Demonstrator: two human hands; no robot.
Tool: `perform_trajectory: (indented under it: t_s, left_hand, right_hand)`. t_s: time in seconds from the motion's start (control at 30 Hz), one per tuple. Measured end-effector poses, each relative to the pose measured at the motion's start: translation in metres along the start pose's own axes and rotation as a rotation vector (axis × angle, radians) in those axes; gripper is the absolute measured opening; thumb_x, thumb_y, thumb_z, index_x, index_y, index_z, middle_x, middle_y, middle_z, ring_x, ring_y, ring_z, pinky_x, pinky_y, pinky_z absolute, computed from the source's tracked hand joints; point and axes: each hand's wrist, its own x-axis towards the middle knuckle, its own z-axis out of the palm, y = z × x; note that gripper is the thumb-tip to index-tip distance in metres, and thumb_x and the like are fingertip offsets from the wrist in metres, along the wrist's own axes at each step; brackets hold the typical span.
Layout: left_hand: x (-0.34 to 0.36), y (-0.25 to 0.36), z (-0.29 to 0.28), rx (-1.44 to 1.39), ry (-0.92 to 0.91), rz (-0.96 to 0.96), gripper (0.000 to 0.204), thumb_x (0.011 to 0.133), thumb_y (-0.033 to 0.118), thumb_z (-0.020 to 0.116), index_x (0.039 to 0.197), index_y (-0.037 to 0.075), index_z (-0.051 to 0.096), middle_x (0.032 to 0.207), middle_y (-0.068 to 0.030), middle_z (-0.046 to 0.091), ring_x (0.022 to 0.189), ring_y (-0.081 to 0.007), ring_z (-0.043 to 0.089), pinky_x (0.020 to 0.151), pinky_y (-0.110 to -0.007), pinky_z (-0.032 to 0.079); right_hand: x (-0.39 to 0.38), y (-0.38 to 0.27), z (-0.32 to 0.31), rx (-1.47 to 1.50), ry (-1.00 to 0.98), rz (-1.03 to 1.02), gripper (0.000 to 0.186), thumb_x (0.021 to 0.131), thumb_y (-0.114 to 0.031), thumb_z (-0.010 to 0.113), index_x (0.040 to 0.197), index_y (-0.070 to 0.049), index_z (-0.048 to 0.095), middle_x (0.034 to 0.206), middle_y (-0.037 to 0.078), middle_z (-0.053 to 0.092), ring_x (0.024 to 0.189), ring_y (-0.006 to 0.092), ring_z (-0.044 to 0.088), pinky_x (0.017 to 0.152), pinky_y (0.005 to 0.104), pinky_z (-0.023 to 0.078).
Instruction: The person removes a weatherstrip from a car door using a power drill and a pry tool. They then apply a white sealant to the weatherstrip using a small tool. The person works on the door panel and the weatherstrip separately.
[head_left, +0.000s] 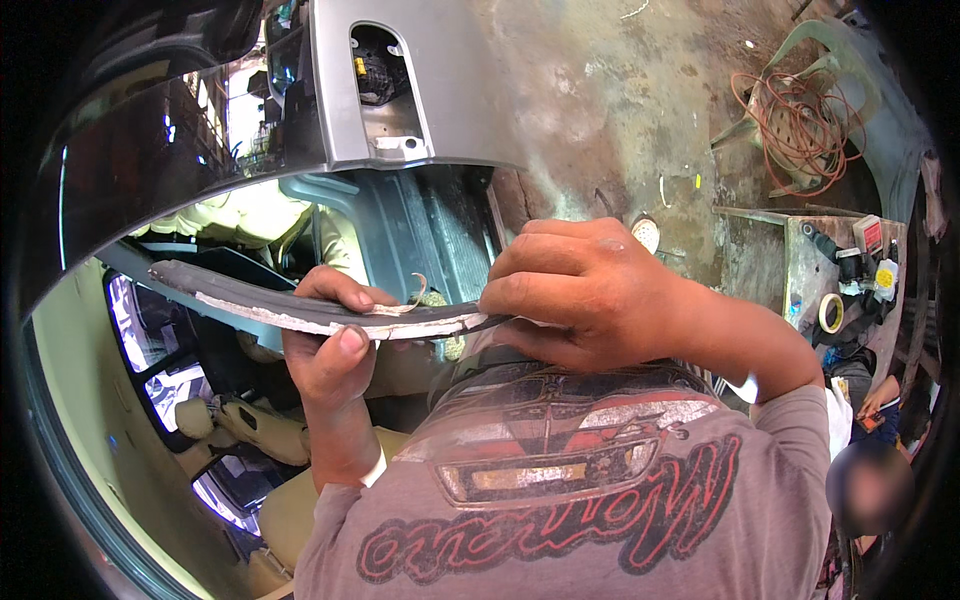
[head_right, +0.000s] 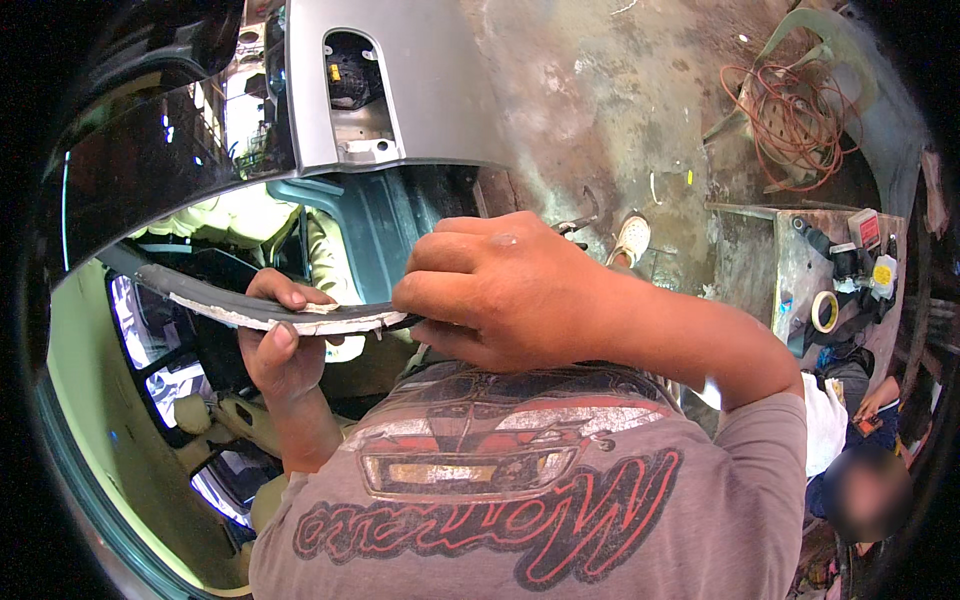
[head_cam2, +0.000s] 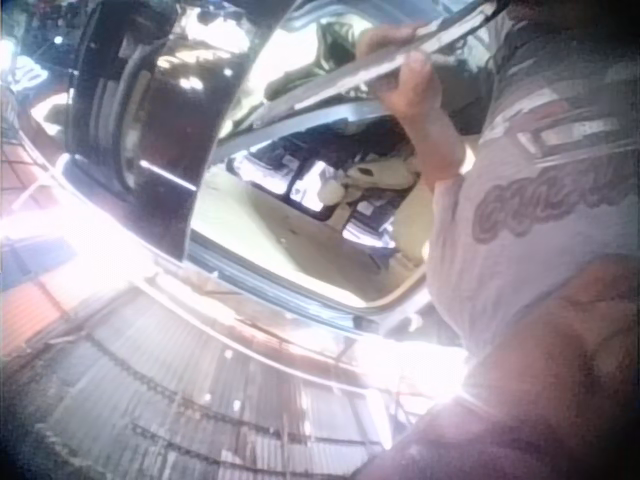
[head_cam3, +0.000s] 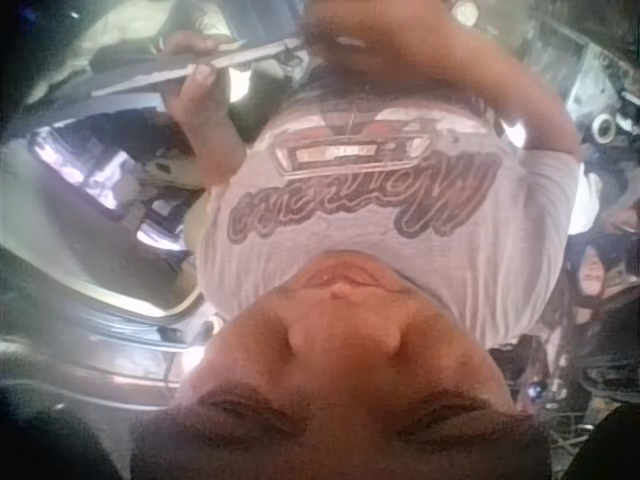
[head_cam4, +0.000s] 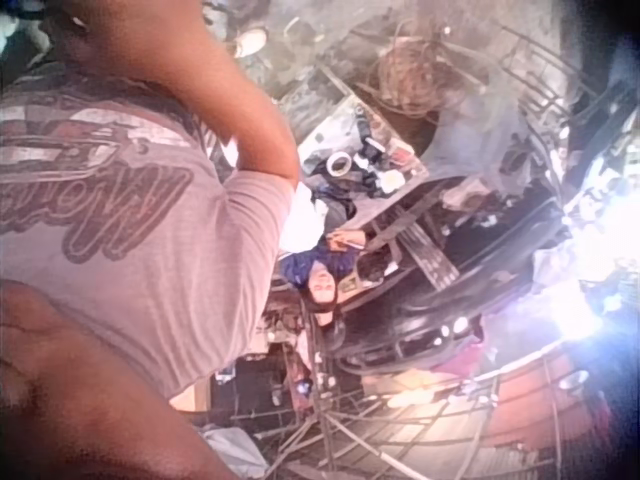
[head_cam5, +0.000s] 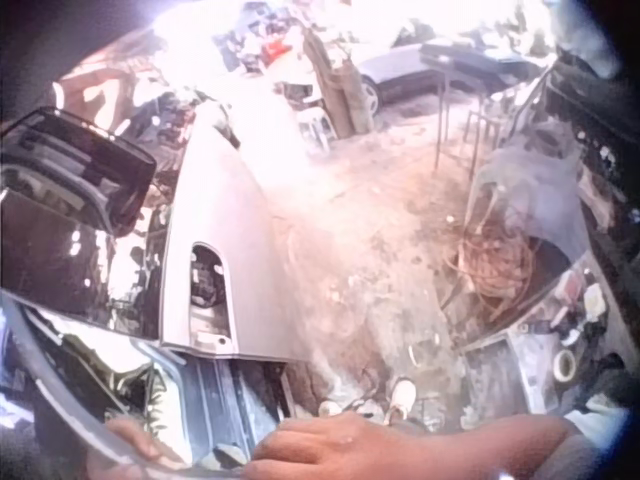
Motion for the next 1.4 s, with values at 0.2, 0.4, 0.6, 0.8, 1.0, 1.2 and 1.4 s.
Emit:
perform_trajectory:
  t_s: [0.2, 0.4, 0.6, 0.8, 1.0, 1.2, 1.4]
  left_hand:
    - [-0.004, -0.003, -0.002, 0.009, -0.015, 0.023, 0.038, 0.092, 0.020, 0.076, 0.111, -0.003, 0.053, 0.103, -0.0303, 0.071, 0.083, -0.0277, 0.077, 0.071, -0.037, 0.066]
    - [-0.007, -0.005, -0.002, 0.043, -0.025, 0.000, 0.040, 0.093, 0.023, 0.077, 0.110, -0.003, 0.053, 0.099, -0.0284, 0.072, 0.085, -0.0282, 0.077, 0.073, -0.035, 0.065]
    - [-0.005, 0.006, 0.012, 0.020, 0.028, -0.062, 0.039, 0.087, 0.019, 0.082, 0.110, -0.005, 0.061, 0.096, -0.0221, 0.072, 0.085, -0.0223, 0.073, 0.078, -0.034, 0.061]
    - [-0.009, 0.005, 0.012, 0.058, 0.051, -0.118, 0.036, 0.086, 0.019, 0.083, 0.108, -0.003, 0.064, 0.099, -0.0170, 0.073, 0.091, -0.0184, 0.073, 0.085, -0.030, 0.058]
    - [-0.006, 0.000, 0.008, 0.001, 0.001, -0.067, 0.033, 0.091, 0.018, 0.082, 0.110, -0.003, 0.063, 0.100, -0.0175, 0.074, 0.086, -0.0194, 0.074, 0.079, -0.031, 0.061]
    - [-0.003, -0.003, 0.006, 0.028, -0.035, 0.001, 0.033, 0.098, 0.022, 0.077, 0.110, -0.003, 0.058, 0.098, -0.0218, 0.073, 0.084, -0.0239, 0.076, 0.071, -0.032, 0.064]
    - [0.001, -0.003, 0.011, -0.018, -0.004, -0.006, 0.029, 0.097, 0.017, 0.079, 0.111, -0.003, 0.063, 0.100, -0.0173, 0.074, 0.086, -0.0203, 0.076, 0.073, -0.031, 0.064]
  right_hand:
    - [0.006, 0.001, 0.010, -0.056, 0.011, -0.044, 0.018, 0.082, -0.015, 0.078, 0.094, -0.010, 0.066, 0.086, 0.006, 0.062, 0.081, 0.0282, 0.067, 0.066, 0.0420, 0.056]
    - [0.017, 0.000, 0.006, -0.085, -0.108, -0.119, 0.020, 0.080, -0.014, 0.077, 0.091, -0.009, 0.062, 0.084, 0.007, 0.060, 0.080, 0.0285, 0.067, 0.065, 0.0429, 0.056]
    - [0.027, 0.007, 0.008, -0.024, -0.153, -0.152, 0.022, 0.081, -0.012, 0.076, 0.091, -0.007, 0.057, 0.082, 0.009, 0.060, 0.076, 0.0322, 0.067, 0.065, 0.0453, 0.056]
    - [0.035, 0.008, 0.006, 0.078, -0.051, -0.004, 0.021, 0.084, -0.006, 0.073, 0.098, -0.007, 0.058, 0.085, 0.012, 0.063, 0.080, 0.0370, 0.067, 0.066, 0.0488, 0.053]
    - [0.024, 0.015, 0.001, 0.115, -0.008, 0.017, 0.022, 0.081, 0.004, 0.067, 0.099, -0.007, 0.071, 0.103, 0.012, 0.069, 0.092, 0.0359, 0.071, 0.076, 0.0449, 0.057]
    - [0.019, -0.002, -0.005, 0.163, -0.120, 0.131, 0.018, 0.083, 0.001, 0.077, 0.099, -0.006, 0.071, 0.099, 0.011, 0.071, 0.086, 0.0304, 0.072, 0.072, 0.0379, 0.058]
    - [0.021, -0.003, 0.003, -0.017, -0.034, -0.066, 0.019, 0.081, -0.007, 0.083, 0.097, -0.008, 0.072, 0.094, 0.007, 0.070, 0.078, 0.0269, 0.071, 0.062, 0.0375, 0.057]
